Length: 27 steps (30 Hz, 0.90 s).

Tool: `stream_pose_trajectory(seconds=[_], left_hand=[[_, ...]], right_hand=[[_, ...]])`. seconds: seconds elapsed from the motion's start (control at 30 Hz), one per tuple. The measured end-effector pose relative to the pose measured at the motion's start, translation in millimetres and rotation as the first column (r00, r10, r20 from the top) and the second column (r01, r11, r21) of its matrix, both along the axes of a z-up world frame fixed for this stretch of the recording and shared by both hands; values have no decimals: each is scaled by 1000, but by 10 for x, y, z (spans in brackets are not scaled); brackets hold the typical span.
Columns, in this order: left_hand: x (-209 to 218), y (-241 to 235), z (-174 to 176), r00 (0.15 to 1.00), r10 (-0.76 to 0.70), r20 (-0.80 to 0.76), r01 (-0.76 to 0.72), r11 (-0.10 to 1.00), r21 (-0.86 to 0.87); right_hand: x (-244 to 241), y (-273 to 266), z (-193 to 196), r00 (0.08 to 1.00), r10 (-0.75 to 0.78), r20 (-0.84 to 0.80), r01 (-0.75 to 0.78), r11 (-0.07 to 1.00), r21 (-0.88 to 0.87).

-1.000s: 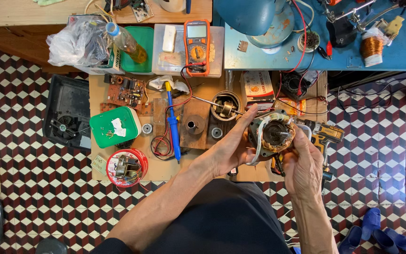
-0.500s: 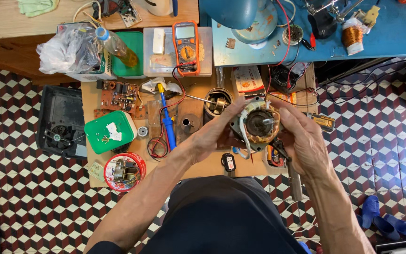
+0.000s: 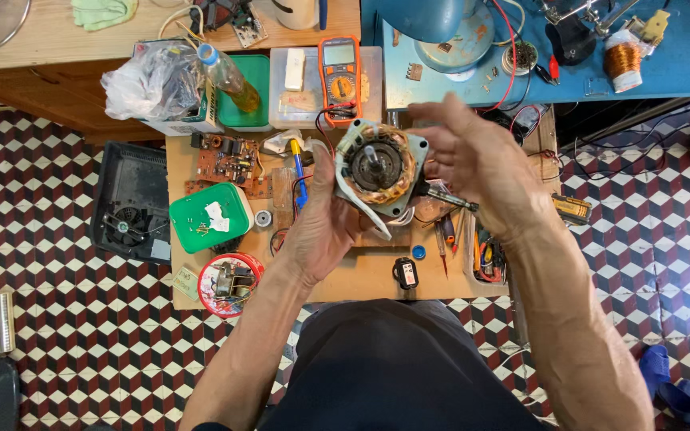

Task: The person assembles a small electric motor by inserting the rotor into the stator and aligning the end caps. They then connect wires to the motor terminals and test the assembly with a multimeter.

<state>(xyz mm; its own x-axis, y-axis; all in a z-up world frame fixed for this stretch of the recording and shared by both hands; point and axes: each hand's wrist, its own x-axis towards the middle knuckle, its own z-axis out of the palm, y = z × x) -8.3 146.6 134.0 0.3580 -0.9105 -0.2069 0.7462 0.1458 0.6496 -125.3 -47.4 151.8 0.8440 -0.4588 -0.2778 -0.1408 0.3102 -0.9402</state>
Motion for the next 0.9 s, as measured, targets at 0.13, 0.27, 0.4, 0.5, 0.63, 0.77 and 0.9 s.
stream_pose_trajectory(seconds=[0.13,0.27,0.4,0.5,0.63,0.77,0.9], left_hand=[[103,45,63,997,72,-6,-72,995,-70],[213,28,106,986,107,-125,-122,985,-124],[341,45,140,968,206,-142,-221,969,-107],[479,31,98,954,282,-106,-295,945,-139],[666,50,-16,914,379,-145,-400,902,-164],[807,98,-165,887,428,-174,-455,875,-167],[916,82,-229,869,444,-218,-483,856,-184]], right_hand=[[14,153,-409,985,-169,-17,170,983,65],[58,551,-856,992,-83,92,58,968,242],[-164,736,-840,989,-105,102,84,978,190],[-546,783,-644,996,-48,-76,29,974,-223],[-967,866,-625,939,9,-344,-216,794,-568],[-1273,842,-1014,908,-23,-419,-275,721,-636],[-1431,847,-1482,916,41,-400,-357,542,-761]])
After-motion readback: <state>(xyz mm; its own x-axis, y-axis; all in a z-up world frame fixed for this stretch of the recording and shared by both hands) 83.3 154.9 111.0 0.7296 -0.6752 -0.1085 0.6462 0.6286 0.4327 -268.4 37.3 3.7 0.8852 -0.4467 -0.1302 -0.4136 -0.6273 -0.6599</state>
